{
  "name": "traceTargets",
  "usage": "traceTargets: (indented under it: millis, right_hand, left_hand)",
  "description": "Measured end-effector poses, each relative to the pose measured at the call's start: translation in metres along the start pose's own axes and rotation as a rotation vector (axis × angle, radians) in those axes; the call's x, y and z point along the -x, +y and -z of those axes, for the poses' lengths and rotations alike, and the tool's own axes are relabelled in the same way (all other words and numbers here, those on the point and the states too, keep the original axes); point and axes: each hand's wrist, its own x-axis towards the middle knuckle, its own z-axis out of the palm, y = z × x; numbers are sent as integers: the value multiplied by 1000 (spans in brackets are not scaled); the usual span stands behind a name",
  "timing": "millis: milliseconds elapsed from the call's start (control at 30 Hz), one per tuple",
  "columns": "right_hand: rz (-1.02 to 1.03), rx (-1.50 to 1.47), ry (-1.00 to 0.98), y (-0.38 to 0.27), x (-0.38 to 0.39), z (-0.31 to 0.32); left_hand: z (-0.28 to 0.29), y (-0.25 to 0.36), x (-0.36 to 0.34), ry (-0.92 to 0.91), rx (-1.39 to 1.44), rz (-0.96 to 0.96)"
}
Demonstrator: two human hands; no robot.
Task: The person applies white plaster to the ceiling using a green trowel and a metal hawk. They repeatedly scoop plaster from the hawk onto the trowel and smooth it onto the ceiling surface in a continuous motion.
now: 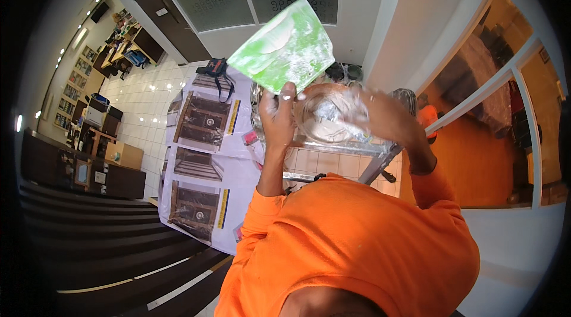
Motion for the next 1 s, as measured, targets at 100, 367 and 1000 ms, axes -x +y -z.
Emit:
traceTargets:
  millis: [100, 367, 1000]
  right_hand:
    - [2, 201, -136, 11, 18, -25]
    - [-36, 6, -223, 23, 24, -44]
    - [-39, -157, -36, 33, 34, -27]
  left_hand:
    - [-12, -31, -22, -58, -59, 103]
    - [-10, -89, -55, -254, -218, 416]
    - [-17, -73, -40, -157, -147, 497]
